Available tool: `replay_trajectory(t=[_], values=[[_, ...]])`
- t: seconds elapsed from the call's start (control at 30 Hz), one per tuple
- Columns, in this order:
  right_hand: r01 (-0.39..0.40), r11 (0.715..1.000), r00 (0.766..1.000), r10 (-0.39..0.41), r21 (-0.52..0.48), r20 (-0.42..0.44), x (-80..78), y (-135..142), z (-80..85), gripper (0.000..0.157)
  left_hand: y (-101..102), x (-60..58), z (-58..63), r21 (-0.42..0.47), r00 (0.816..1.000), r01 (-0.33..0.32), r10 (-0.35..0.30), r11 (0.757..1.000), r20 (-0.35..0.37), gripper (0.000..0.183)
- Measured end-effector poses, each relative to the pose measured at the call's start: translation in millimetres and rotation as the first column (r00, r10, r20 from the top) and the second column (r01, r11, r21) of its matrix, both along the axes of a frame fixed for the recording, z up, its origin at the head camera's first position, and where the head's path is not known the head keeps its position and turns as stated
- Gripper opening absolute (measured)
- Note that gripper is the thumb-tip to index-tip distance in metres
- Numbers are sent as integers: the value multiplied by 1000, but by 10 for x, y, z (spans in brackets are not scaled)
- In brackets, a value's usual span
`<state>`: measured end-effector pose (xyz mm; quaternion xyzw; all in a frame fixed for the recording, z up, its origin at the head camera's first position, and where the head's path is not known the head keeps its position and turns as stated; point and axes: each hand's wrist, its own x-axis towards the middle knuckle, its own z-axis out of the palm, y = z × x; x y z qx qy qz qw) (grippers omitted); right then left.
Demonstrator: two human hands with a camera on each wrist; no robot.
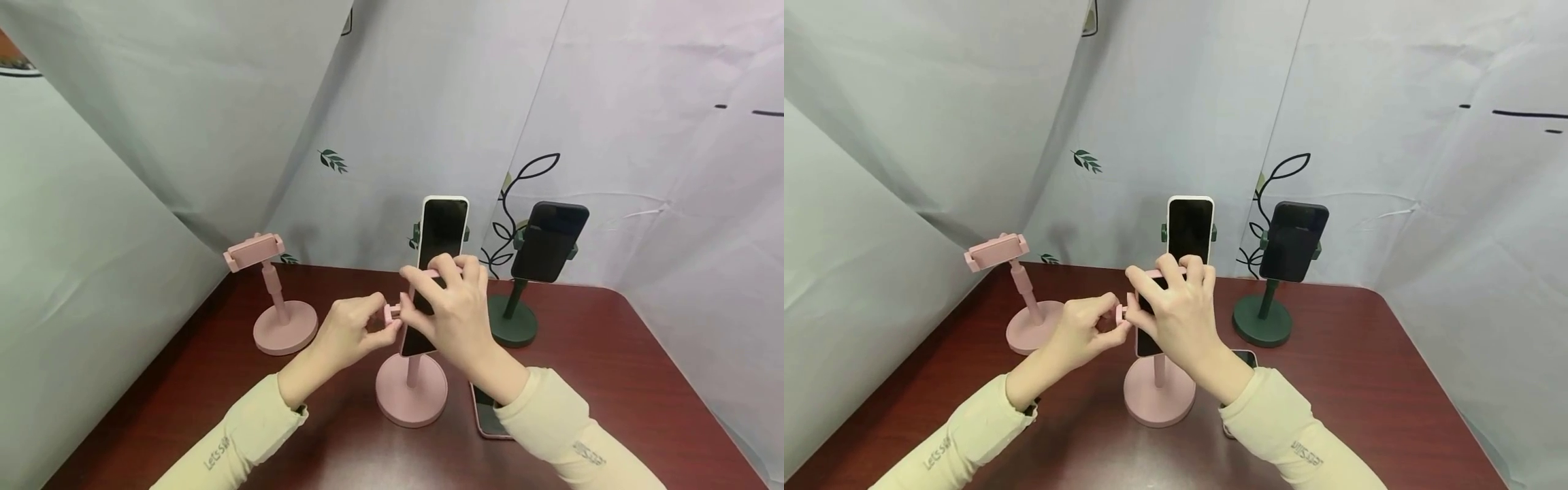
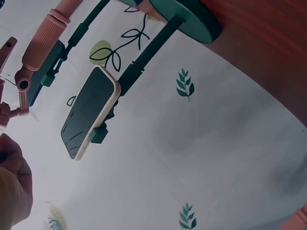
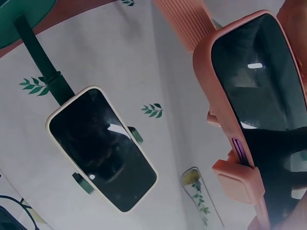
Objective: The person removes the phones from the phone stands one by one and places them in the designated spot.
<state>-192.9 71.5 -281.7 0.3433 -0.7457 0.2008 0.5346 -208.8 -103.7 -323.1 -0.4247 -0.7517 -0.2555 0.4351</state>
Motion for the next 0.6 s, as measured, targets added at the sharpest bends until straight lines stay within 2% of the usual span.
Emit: replay_trajectory(t=[0.13,0.27,0.4,0.47,0.6], values=[[-38,999,999,38,-12,-31,0,38,-28,21,37,80,27,-49,995,-95,96,994,10,20],[-95,995,994,94,-21,-60,7,74,-54,17,78,125,16,-74,988,-148,150,986,23,20],[-148,989,988,148,-5,-49,31,85,-48,20,93,105,4,-95,978,-201,193,975,-85,19],[-164,986,986,164,7,-33,47,92,-35,25,101,84,0,-95,965,-229,213,969,-156,19],[-174,984,985,175,19,-2,66,104,-19,24,121,52,-3,-83,939,-261,233,962,-254,25]])
